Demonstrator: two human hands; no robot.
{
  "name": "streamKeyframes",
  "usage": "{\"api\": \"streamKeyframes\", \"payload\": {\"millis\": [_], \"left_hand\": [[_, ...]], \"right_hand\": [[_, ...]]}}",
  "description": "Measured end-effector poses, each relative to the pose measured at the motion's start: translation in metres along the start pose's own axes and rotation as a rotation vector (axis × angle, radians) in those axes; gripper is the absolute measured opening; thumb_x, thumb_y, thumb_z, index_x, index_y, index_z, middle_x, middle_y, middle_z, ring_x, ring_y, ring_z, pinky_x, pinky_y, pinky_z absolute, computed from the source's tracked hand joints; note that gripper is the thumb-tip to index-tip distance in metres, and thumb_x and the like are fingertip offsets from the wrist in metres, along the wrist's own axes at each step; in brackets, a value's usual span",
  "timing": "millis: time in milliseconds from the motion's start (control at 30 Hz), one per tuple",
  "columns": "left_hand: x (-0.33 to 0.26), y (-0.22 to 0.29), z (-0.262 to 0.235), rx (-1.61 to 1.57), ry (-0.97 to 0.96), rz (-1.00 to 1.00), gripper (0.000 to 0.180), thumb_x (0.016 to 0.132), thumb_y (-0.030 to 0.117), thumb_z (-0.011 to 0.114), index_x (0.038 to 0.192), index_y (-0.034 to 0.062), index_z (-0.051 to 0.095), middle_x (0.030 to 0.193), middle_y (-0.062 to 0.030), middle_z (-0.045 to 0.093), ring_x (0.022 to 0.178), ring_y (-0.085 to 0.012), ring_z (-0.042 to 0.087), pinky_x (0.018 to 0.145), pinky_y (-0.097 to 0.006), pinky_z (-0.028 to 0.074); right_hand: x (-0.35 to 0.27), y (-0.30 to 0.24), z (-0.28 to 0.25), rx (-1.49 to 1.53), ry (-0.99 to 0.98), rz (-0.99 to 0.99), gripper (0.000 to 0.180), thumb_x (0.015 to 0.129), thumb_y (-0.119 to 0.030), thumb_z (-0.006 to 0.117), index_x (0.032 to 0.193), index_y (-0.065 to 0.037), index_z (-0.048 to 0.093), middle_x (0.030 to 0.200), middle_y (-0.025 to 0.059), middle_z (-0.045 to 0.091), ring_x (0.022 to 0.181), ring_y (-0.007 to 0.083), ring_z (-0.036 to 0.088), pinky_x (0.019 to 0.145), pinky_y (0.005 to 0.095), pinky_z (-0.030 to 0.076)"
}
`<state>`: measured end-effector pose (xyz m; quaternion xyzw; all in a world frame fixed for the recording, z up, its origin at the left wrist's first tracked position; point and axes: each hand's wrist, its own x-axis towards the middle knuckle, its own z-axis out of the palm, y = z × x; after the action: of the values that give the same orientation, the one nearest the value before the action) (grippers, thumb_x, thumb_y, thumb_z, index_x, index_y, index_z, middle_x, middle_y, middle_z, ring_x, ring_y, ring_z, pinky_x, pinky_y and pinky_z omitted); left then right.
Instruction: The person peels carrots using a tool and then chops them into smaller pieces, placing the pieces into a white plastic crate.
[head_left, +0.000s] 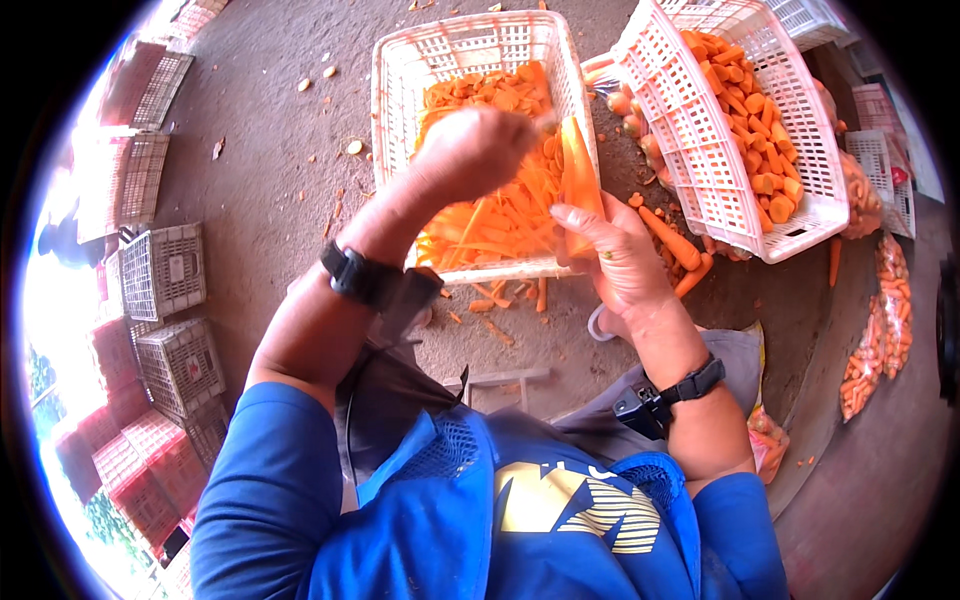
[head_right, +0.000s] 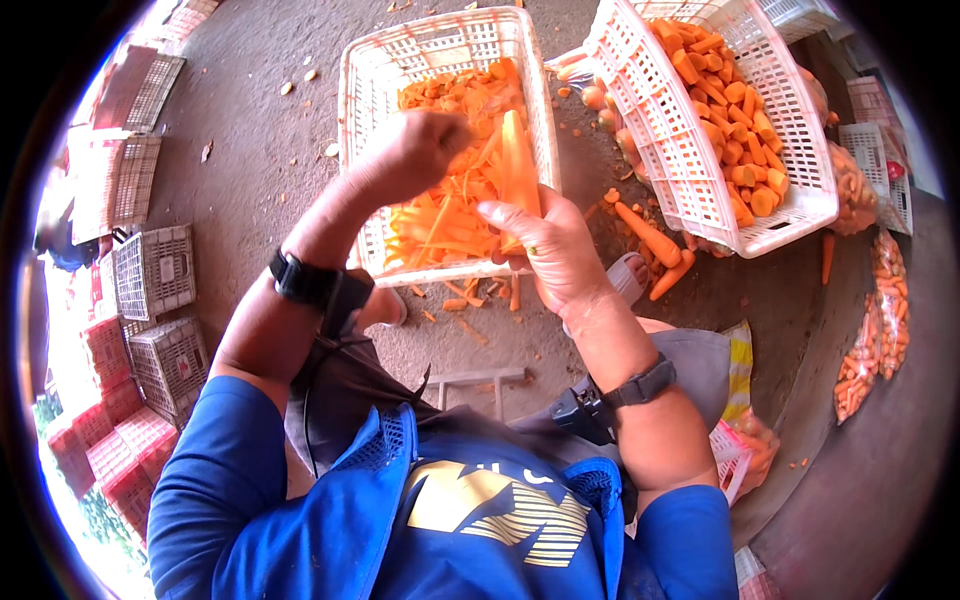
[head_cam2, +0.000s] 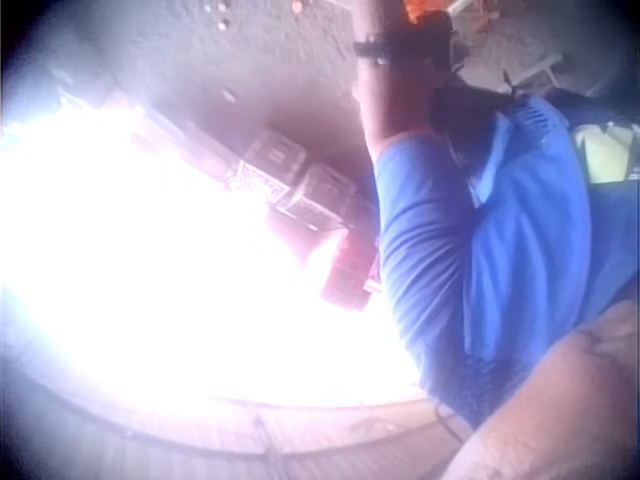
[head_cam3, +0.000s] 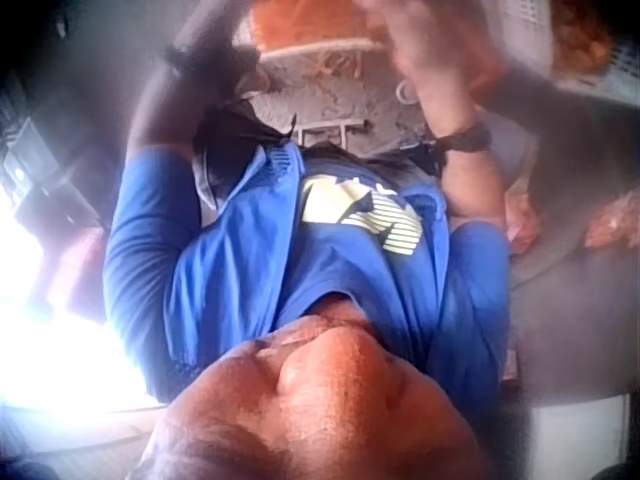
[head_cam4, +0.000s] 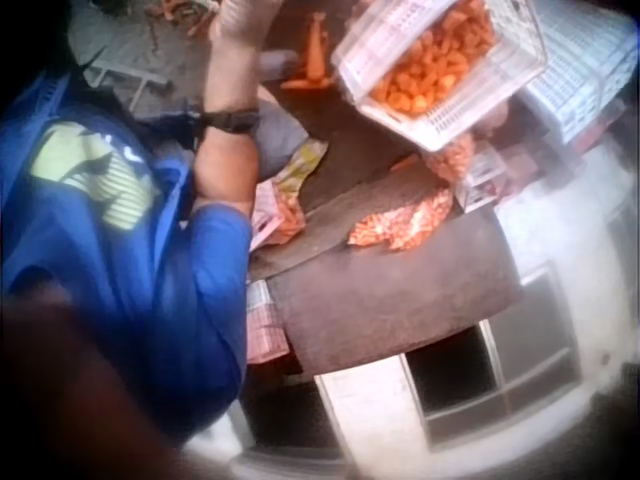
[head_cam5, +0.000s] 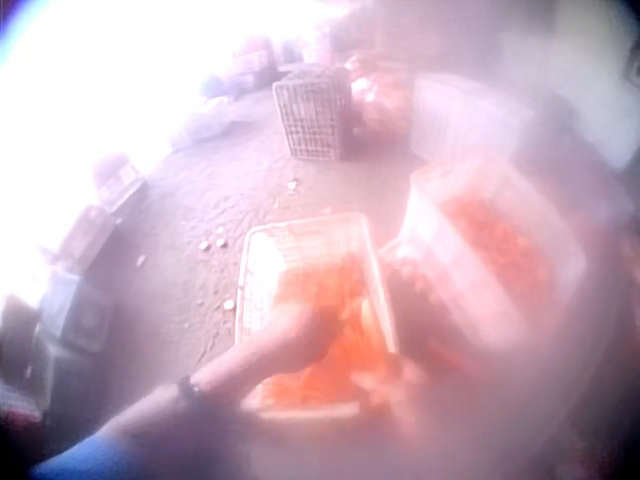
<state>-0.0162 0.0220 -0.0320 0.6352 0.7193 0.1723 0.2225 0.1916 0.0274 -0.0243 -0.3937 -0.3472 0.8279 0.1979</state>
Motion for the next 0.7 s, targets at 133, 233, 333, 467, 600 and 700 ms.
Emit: {"api": "streamKeyframes", "payload": {"millis": [133,233,333,467,600,700], "left_hand": [[-0.022,0.032,0.001,-0.028,-0.114,0.221,0.018,0.077,0.023,0.070,0.088,0.0089,0.066,0.073,-0.0140,0.065,0.071,-0.0342,0.065,0.063,-0.043,0.051],[-0.029,0.043,-0.012,-0.188,-0.314,0.144,0.022,0.076,0.017,0.067,0.095,0.0059,0.066,0.075,-0.0153,0.065,0.071,-0.0322,0.065,0.065,-0.040,0.051],[-0.024,0.029,-0.018,-0.485,-0.469,0.071,0.014,0.083,0.011,0.064,0.092,0.0000,0.062,0.070,-0.0058,0.061,0.065,-0.0148,0.061,0.061,-0.029,0.049],[-0.017,0.028,-0.015,-0.807,-0.442,-0.022,0.010,0.089,0.006,0.061,0.095,-0.0008,0.063,0.073,0.0003,0.060,0.066,-0.0064,0.059,0.061,-0.023,0.049],[0.009,0.057,-0.010,-0.589,-0.154,0.134,0.013,0.091,0.007,0.061,0.100,-0.0009,0.065,0.072,-0.0004,0.061,0.066,-0.0065,0.058,0.061,-0.023,0.048],[0.034,0.097,-0.006,-0.138,0.114,0.459,0.013,0.091,0.008,0.060,0.100,0.0010,0.065,0.073,-0.0106,0.064,0.065,-0.0166,0.061,0.061,-0.030,0.049]], "right_hand": [[0.008,0.004,-0.002,-0.033,0.040,-0.148,0.023,0.090,-0.019,0.065,0.106,-0.002,0.063,0.094,0.0025,0.064,0.084,0.0090,0.060,0.074,0.0231,0.049],[0.013,0.001,-0.007,0.001,0.028,-0.176,0.019,0.088,-0.014,0.065,0.103,-0.001,0.064,0.094,0.0030,0.064,0.083,0.0095,0.060,0.077,0.0234,0.048],[0.010,-0.012,-0.016,0.099,-0.011,-0.233,0.026,0.083,-0.010,0.069,0.106,-0.005,0.060,0.086,0.0011,0.062,0.073,0.0095,0.060,0.066,0.0234,0.050],[-0.007,-0.048,-0.028,0.262,0.083,-0.348,0.033,0.080,-0.009,0.069,0.110,-0.007,0.057,0.083,0.0025,0.059,0.063,0.0113,0.058,0.055,0.0215,0.048],[-0.018,-0.069,-0.062,0.320,0.069,-0.385,0.044,0.082,-0.014,0.066,0.121,0.000,0.052,0.093,0.0060,0.059,0.057,0.0093,0.051,0.044,0.0212,0.041],[-0.029,-0.074,-0.074,0.230,0.188,-0.427,0.032,0.077,-0.013,0.069,0.106,-0.002,0.060,0.066,0.0011,0.052,0.047,0.0071,0.045,0.042,0.0177,0.033]]}}
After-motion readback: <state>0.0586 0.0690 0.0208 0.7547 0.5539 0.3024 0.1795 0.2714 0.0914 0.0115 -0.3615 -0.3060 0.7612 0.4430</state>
